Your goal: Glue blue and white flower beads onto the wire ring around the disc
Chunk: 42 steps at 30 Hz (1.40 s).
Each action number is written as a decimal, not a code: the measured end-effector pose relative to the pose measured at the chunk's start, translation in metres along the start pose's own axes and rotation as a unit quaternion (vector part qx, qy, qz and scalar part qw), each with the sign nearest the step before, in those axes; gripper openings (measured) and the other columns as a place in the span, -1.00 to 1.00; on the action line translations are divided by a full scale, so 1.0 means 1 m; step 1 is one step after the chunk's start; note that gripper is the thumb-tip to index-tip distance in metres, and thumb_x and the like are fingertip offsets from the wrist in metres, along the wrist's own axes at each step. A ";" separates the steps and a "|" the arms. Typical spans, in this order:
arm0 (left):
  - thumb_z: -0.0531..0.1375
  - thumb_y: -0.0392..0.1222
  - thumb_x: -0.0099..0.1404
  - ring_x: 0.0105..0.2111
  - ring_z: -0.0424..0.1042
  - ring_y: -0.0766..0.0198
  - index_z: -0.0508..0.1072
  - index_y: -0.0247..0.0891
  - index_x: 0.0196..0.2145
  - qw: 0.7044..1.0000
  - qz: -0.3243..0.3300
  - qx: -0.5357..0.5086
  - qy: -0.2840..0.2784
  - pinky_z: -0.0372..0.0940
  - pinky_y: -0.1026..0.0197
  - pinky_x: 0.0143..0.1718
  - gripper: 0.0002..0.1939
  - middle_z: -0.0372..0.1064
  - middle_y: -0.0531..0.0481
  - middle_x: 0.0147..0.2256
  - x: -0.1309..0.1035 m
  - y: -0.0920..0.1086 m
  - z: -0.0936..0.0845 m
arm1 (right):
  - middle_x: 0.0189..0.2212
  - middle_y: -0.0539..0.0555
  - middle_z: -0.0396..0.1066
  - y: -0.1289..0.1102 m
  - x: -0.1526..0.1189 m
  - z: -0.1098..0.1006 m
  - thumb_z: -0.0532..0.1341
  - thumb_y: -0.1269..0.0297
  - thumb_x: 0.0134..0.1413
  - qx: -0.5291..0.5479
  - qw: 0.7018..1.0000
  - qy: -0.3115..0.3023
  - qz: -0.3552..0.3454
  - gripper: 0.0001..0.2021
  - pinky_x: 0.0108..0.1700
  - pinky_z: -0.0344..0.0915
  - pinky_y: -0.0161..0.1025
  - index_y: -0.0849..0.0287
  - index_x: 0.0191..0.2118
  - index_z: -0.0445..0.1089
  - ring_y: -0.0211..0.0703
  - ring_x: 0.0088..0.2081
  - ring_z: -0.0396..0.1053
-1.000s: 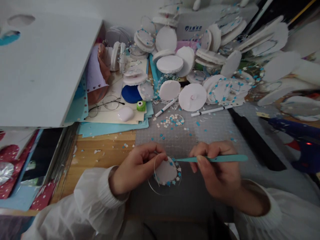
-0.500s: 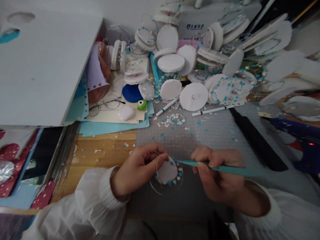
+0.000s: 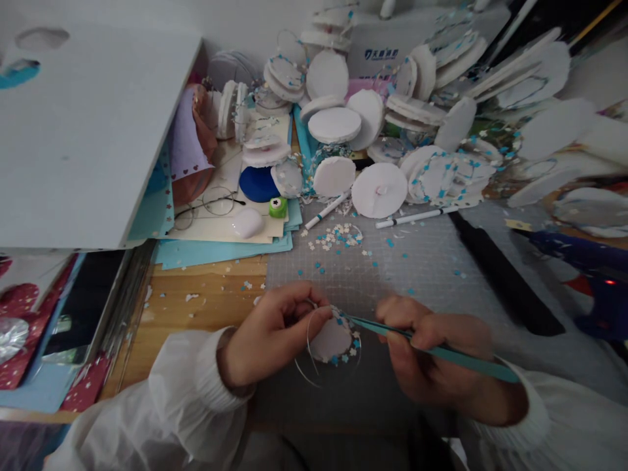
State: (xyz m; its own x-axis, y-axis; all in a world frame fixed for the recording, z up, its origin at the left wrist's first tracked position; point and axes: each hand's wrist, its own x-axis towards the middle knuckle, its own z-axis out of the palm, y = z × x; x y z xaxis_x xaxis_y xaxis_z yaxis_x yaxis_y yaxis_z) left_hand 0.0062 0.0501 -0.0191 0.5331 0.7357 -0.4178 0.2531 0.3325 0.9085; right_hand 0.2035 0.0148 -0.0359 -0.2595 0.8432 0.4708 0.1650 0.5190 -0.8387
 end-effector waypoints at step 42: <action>0.13 -0.10 0.27 -0.56 0.11 0.41 0.32 -0.34 -0.38 0.999 0.023 -0.021 0.010 0.03 0.34 -0.57 -0.78 0.16 0.09 -0.54 -0.003 0.002 0.001 | -0.58 -0.06 0.20 0.000 0.004 -0.005 0.08 0.60 -0.17 -0.065 0.990 -0.009 -0.123 -0.76 -0.44 0.32 -0.20 0.10 -0.46 0.05 -0.29 -0.53 0.25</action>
State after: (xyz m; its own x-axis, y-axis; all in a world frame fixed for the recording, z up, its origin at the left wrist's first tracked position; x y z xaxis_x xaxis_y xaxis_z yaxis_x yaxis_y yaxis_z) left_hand 0.0061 0.0486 -0.0160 0.5268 0.7622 -0.3762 0.1947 0.3226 0.9263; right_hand 0.2069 0.0186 -0.0328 -0.3242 0.6863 0.6511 0.2146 0.7237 -0.6559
